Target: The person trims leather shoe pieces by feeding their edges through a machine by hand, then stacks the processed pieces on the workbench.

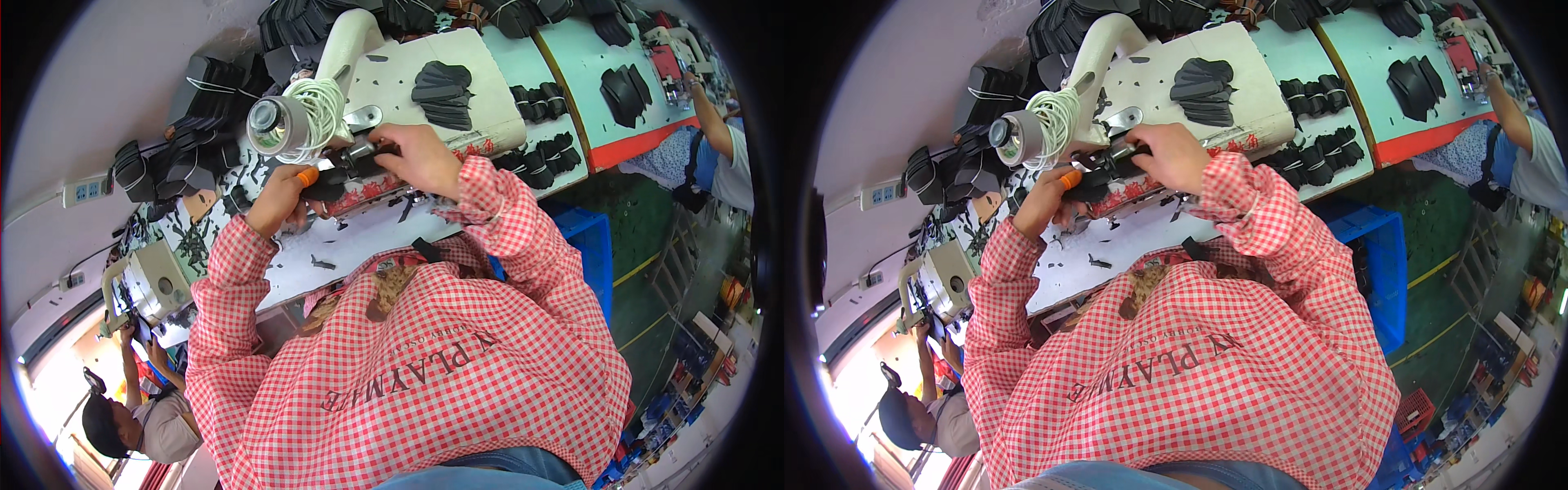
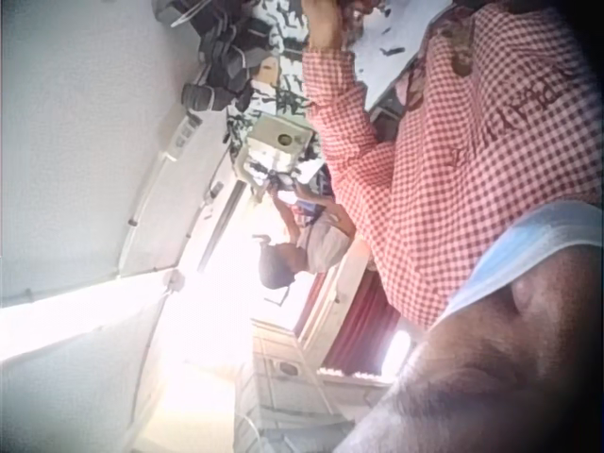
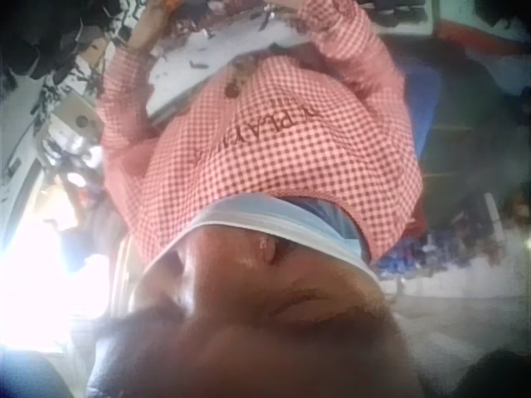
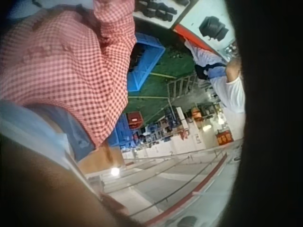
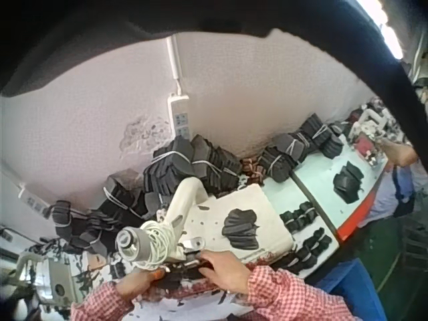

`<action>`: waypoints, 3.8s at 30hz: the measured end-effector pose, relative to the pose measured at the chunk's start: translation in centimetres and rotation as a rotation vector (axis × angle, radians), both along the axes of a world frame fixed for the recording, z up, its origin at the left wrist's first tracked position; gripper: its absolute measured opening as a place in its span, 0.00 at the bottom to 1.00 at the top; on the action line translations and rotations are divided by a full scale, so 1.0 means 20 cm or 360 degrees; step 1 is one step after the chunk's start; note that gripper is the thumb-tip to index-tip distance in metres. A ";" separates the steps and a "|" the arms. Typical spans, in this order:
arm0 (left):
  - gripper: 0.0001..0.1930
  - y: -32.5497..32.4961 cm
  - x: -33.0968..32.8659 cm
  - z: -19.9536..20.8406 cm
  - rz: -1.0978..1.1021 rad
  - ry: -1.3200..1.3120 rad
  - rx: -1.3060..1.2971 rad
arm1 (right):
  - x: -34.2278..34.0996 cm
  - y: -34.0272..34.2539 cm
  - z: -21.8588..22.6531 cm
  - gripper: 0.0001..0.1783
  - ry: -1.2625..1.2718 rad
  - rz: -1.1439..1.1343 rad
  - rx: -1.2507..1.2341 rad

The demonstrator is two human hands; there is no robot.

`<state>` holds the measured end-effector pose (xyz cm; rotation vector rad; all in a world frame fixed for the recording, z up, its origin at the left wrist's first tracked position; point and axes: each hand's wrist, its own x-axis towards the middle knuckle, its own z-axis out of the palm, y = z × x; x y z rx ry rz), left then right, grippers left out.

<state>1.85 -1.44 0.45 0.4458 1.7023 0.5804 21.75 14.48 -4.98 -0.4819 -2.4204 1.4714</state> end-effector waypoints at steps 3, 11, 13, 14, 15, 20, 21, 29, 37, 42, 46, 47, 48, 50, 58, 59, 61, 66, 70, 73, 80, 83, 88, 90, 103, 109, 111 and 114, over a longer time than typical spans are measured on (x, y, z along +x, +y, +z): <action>0.16 0.00 0.02 -0.04 0.0076 -0.0105 0.0074 | 0.00 0.00 -0.01 0.10 -0.0004 0.0051 -0.0154; 0.18 -0.03 -0.01 -0.07 0.0007 -0.0036 0.0028 | -0.01 -0.01 0.04 0.10 0.0002 -0.0065 -0.0077; 0.16 0.00 0.05 -0.07 0.0073 0.0043 0.0065 | 0.02 0.02 0.06 0.11 -0.0205 0.0086 -0.0370; 0.15 0.02 0.08 -0.04 0.0210 -0.0168 0.0047 | 0.01 0.01 0.08 0.12 -0.0218 0.0112 -0.0502; 0.15 0.04 0.10 -0.02 0.0345 -0.0380 0.0030 | -0.01 -0.01 0.06 0.12 -0.0218 0.0115 -0.0501; 0.16 -0.04 0.01 -0.05 0.0211 -0.0205 0.0054 | -0.02 -0.03 0.04 0.13 -0.0032 0.0003 -0.0071; 0.16 -0.04 0.01 -0.07 0.0212 -0.0203 0.0055 | 0.01 -0.02 0.04 0.13 -0.0066 -0.0043 -0.0182; 0.17 -0.02 0.02 -0.04 0.0195 -0.0411 0.0074 | -0.02 -0.05 0.05 0.13 -0.0092 -0.0038 -0.0203; 0.17 0.01 0.06 -0.07 0.0252 -0.0448 0.0073 | -0.01 -0.03 0.02 0.14 -0.0018 0.0148 -0.0037; 0.16 0.00 0.04 -0.09 0.0133 -0.0210 0.0074 | 0.02 0.01 0.05 0.14 -0.0184 0.0038 -0.0304; 0.16 0.01 0.04 -0.05 0.0212 -0.0445 0.0104 | -0.02 -0.02 0.06 0.14 -0.0203 0.0103 -0.0261; 0.17 0.00 0.02 -0.04 0.0233 -0.0560 0.0098 | -0.02 -0.03 0.05 0.14 -0.0202 0.0100 -0.0264; 0.17 -0.03 0.01 -0.06 0.0230 -0.0540 0.0118 | -0.01 -0.02 0.04 0.14 -0.0181 0.0048 -0.0297; 0.17 -0.03 0.00 -0.06 0.0151 -0.0339 0.0073 | 0.01 -0.01 0.03 0.14 -0.0185 0.0022 -0.0247; 0.17 -0.01 0.03 -0.07 0.0180 -0.0388 0.0186 | -0.02 -0.02 0.05 0.14 -0.0119 0.0138 -0.0123; 0.18 -0.02 0.03 -0.06 0.0209 -0.0473 0.0200 | -0.01 -0.02 0.04 0.14 -0.0118 0.0132 -0.0124; 0.17 -0.04 0.03 -0.06 0.0316 -0.0474 0.0209 | 0.01 -0.01 0.03 0.12 -0.0139 -0.0004 -0.0359; 0.16 0.00 0.09 -0.08 0.0237 -0.0072 0.0160 | 0.03 0.02 0.07 0.12 -0.0228 0.0106 -0.0379; 0.15 0.02 0.09 -0.08 0.0245 -0.0081 0.0206 | -0.02 0.00 0.04 0.11 -0.0110 0.0240 -0.0136; 0.15 -0.03 0.05 -0.10 0.0147 0.0057 0.0137 | -0.02 0.00 0.02 0.11 -0.0104 0.0202 -0.0255; 0.15 0.04 0.14 -0.12 0.0301 -0.0073 0.0157 | -0.02 -0.01 0.04 0.11 -0.0192 0.0214 -0.0271; 0.16 0.01 0.08 -0.11 0.0149 -0.0201 0.0187 | -0.02 -0.01 0.03 0.12 -0.0164 0.0168 -0.0186; 0.12 -0.04 0.10 -0.11 0.0501 -0.0315 0.0277 | 0.03 0.02 0.06 0.13 -0.0201 0.0060 -0.0292; 0.11 -0.05 0.10 -0.13 0.0457 -0.0207 0.0306 | 0.04 0.02 0.07 0.13 -0.0214 0.0110 -0.0367; 0.18 -0.16 0.29 -0.14 -0.0184 0.0033 0.0154 | 0.10 -0.13 0.02 0.18 -0.0080 -0.0285 -0.0300; 0.27 -0.15 0.55 -0.18 -0.0179 0.0658 0.0667 | 0.13 -0.44 0.01 0.16 0.0180 -0.0363 -0.1234; 0.32 -0.12 0.57 -0.14 0.0070 0.0819 0.0710 | 0.14 -0.44 0.05 0.18 0.0098 -0.0331 -0.0818; 0.28 -0.15 0.52 -0.16 -0.0002 0.0919 0.0737 | 0.13 -0.44 0.10 0.21 0.0002 -0.0283 -0.0918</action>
